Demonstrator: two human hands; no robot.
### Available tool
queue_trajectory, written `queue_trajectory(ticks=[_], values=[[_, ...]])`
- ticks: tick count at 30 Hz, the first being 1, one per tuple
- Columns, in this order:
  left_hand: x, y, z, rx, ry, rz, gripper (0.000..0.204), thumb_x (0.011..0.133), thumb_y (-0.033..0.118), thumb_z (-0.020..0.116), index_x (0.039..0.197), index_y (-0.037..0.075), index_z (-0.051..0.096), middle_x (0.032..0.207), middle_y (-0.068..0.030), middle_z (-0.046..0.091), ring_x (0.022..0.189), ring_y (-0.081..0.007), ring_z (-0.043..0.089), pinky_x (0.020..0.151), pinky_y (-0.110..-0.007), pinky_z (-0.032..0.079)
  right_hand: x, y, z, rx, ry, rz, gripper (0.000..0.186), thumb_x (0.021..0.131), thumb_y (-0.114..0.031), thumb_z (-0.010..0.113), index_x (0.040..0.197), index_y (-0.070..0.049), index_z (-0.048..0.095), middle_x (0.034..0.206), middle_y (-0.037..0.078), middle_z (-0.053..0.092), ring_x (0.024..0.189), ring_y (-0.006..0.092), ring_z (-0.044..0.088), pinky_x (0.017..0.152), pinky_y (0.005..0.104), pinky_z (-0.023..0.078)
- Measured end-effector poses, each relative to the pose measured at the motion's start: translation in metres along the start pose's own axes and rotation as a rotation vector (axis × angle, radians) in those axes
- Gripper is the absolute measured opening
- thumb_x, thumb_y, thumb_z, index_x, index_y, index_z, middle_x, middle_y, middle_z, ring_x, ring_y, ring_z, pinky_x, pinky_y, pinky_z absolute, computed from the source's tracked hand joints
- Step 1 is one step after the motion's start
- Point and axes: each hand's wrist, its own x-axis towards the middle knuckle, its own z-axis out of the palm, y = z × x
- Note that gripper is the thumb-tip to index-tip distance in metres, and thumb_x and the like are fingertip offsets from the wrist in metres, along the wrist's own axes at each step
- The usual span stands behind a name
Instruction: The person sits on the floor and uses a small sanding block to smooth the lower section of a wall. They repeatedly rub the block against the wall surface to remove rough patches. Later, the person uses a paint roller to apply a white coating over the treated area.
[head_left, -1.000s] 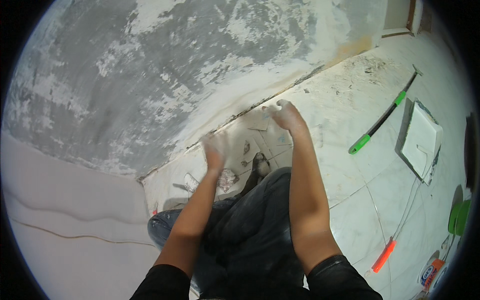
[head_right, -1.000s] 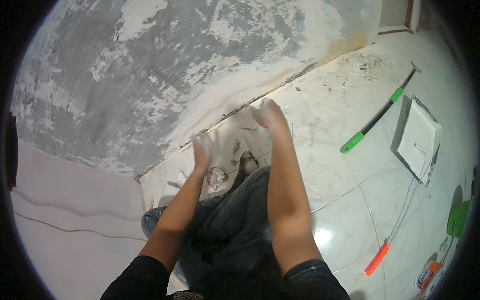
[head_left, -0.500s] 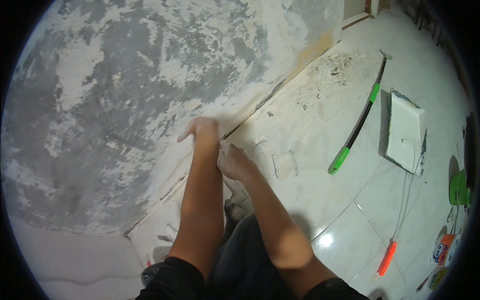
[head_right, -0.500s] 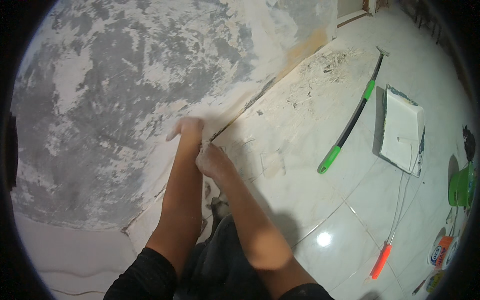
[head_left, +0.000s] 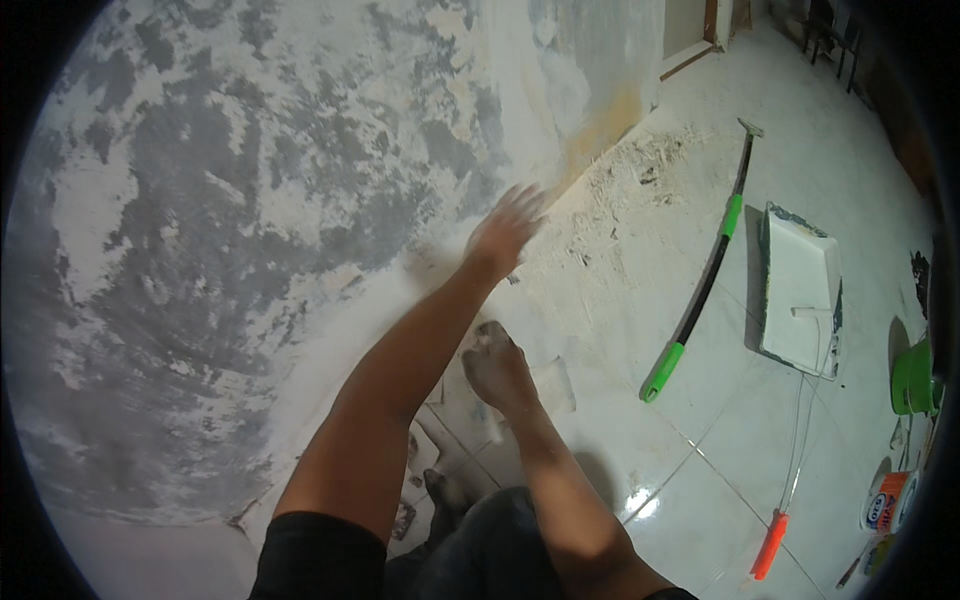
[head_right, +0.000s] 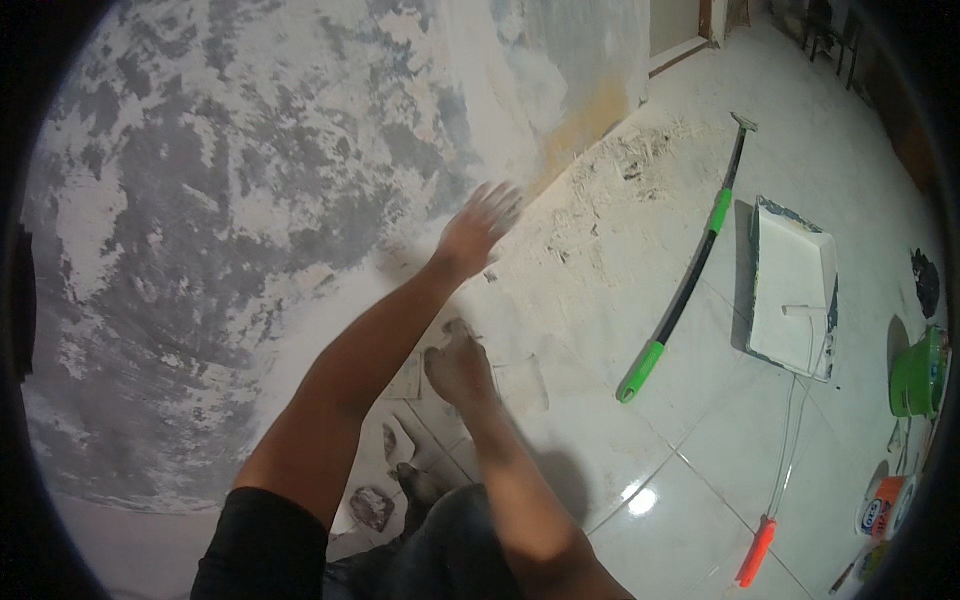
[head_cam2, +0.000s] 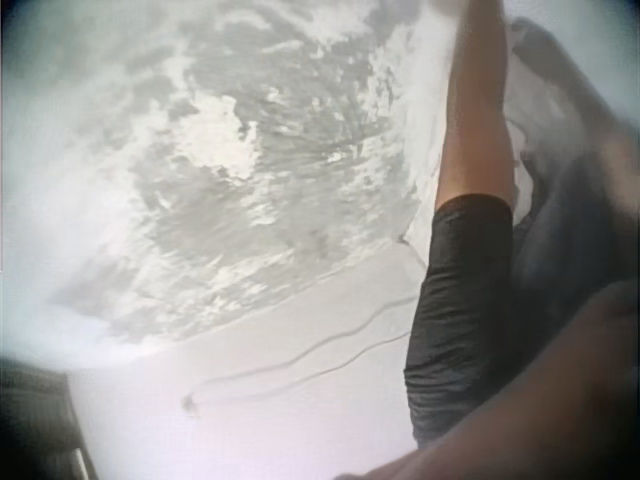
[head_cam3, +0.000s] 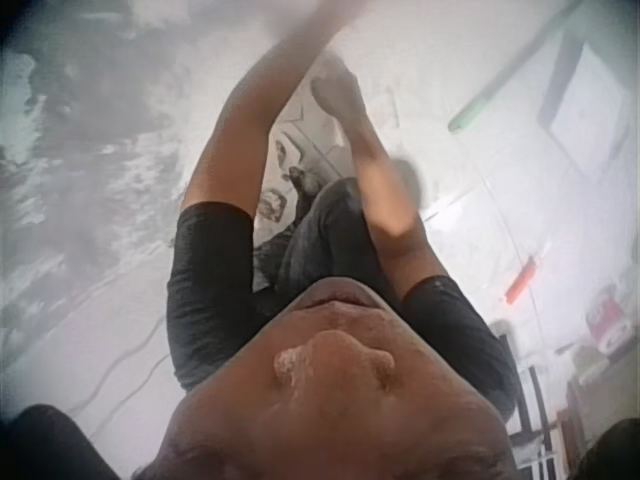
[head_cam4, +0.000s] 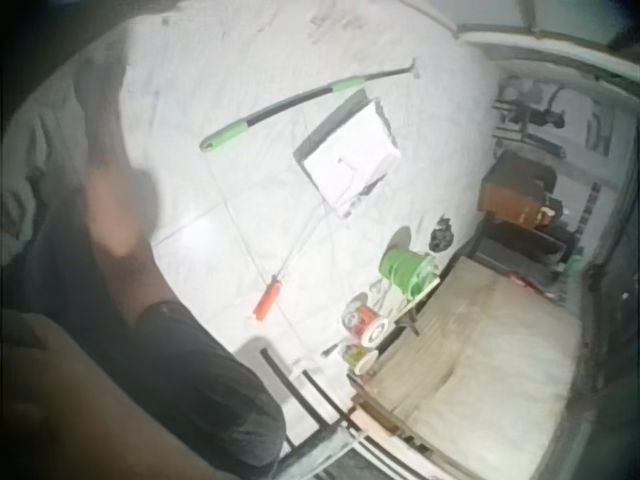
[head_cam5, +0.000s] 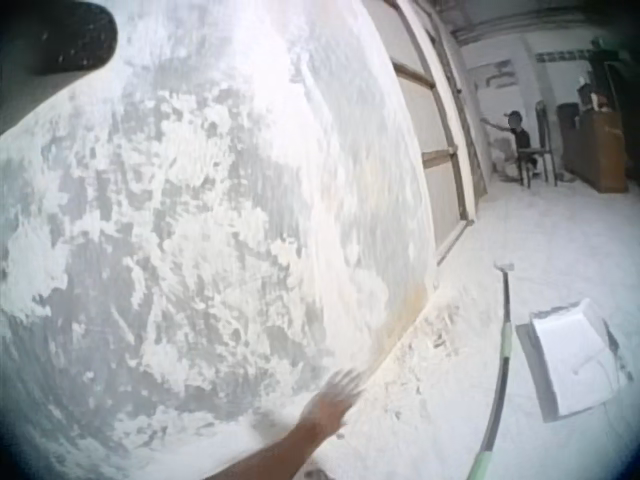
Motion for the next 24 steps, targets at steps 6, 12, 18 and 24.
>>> queue_trajectory(ticks=[6,12,18,24], values=[[-0.182,-0.018,0.012,0.170,-0.357,0.201,0.070,0.092,0.024,0.053,0.157,0.014,0.028,0.165,-0.0075,0.021,0.154,-0.0235,0.014,0.126,-0.042,0.008,0.004,0.004,-0.009,0.013,0.023,-0.074,0.037,0.091,-0.028,0.062,0.116,-0.001,0.060,0.117,0.021,0.065,0.109,0.0384,0.063,0.095,0.0425,0.050],[-0.349,-0.065,-0.094,-0.172,-0.368,0.020,0.076,0.088,0.033,0.067,0.155,0.021,0.034,0.161,-0.0024,0.032,0.149,-0.0179,0.027,0.125,-0.040,0.018,0.011,0.018,0.015,0.073,0.181,-0.079,0.038,0.088,-0.032,0.066,0.111,-0.002,0.060,0.107,0.020,0.068,0.102,0.0403,0.064,0.090,0.0472,0.051],[-0.431,-0.119,-0.215,0.003,-0.471,-0.194,0.068,0.082,0.030,0.070,0.146,0.026,0.048,0.159,-0.0035,0.037,0.148,-0.0272,0.031,0.123,-0.049,0.023,-0.023,0.027,-0.063,0.236,0.246,-0.063,0.033,0.088,-0.030,0.065,0.101,0.000,0.060,0.101,0.024,0.068,0.102,0.0432,0.064,0.088,0.0494,0.051],[-0.521,-0.170,-0.413,0.451,-0.296,-0.558,0.080,0.074,0.055,0.072,0.144,0.021,0.051,0.160,-0.0130,0.034,0.148,-0.0379,0.027,0.121,-0.059,0.018,-0.143,0.049,-0.174,-0.023,0.094,-0.093,0.035,0.095,-0.022,0.058,0.119,0.003,0.060,0.108,0.021,0.069,0.104,0.0265,0.067,0.086,0.0366,0.054]])
